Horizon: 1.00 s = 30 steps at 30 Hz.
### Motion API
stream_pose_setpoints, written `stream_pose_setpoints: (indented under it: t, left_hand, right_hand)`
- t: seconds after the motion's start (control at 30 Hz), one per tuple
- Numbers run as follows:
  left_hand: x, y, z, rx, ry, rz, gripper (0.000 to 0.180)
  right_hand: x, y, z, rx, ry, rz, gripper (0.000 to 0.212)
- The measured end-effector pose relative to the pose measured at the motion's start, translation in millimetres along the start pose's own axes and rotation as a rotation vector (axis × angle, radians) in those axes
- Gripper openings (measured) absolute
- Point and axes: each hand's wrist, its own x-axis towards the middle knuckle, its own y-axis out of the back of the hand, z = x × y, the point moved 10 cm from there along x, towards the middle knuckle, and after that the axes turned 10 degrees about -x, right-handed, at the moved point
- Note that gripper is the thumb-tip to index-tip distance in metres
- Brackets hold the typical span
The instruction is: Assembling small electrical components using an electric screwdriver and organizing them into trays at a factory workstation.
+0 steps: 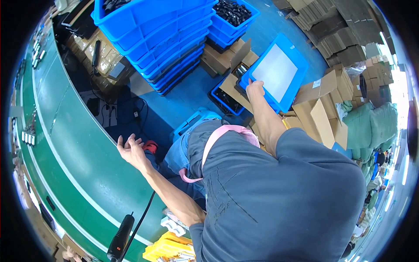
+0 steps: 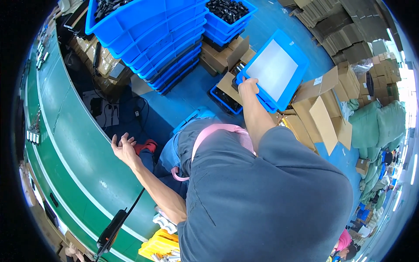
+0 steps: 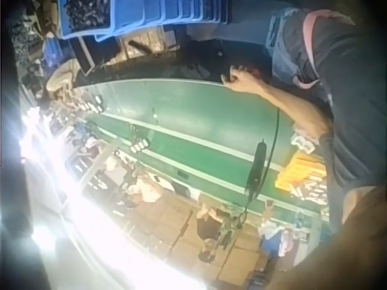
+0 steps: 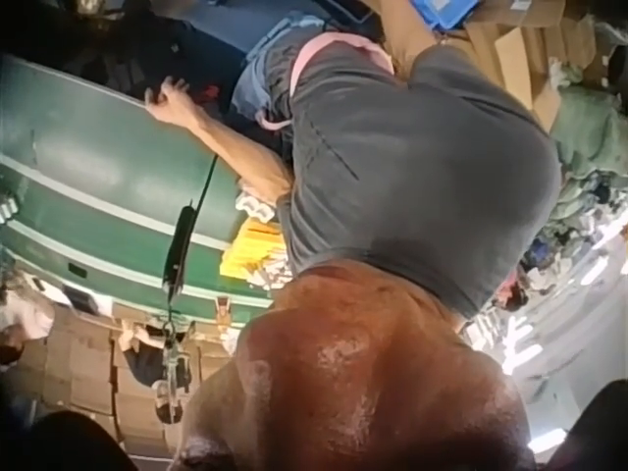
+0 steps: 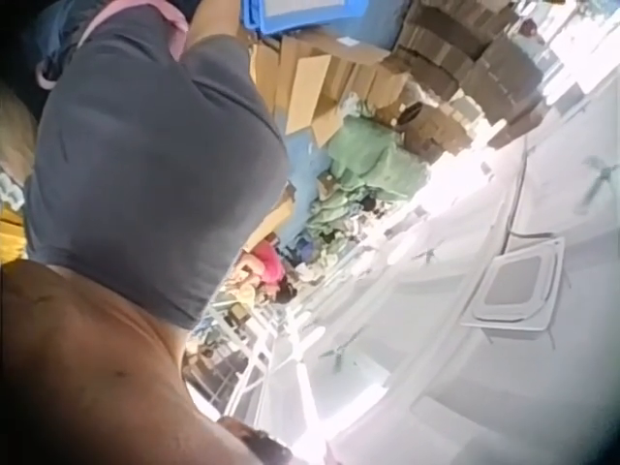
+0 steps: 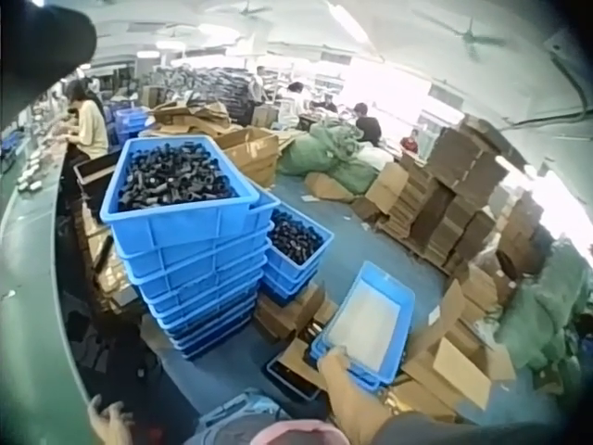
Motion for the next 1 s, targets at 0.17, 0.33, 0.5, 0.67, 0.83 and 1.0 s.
stream_pose_setpoints:
  t: [0.17, 0.33, 0.5, 0.67, 0.83, 1.0]
  left_hand:
    - [4.1, -1.5, -6.3, -0.020, -0.004, -0.013, 0.045]
    - [4.6, 3.5, -0.3, -0.056, -0.004, 0.007, 0.046]
    - [11.7, 7.4, -10.6, -0.056, 0.009, 0.022, 0.044]
    - [4.5, -24.7, 19.9, -0.170, -0.046, 0.009, 0.044]
    - [33.0, -103.3, 130.8, -0.363, -0.228, -0.071, 0.050]
    - [82.4, -183.0, 253.1, -0.125, -0.518, -0.095, 0.051]
  right_hand:
    - [-0.2, -0.3, 5.8, 0.033, -0.038, 0.048, 0.039]
    - [17.5, -19.8, 9.7, -0.061, -0.029, -0.180, 0.048]
    - [-28.8, -32.3, 54.1, -0.598, -0.271, -0.778, 0.058]
    - [-196.2, -133.6, -49.8, -0.546, 0.478, -1.240, 0.055]
    - [-390.2, -206.9, -165.2, -0.195, 0.941, -1.516, 0.059]
    - [-486.6, -310.2, -145.4, -0.711, 1.281, -1.565, 0.051]
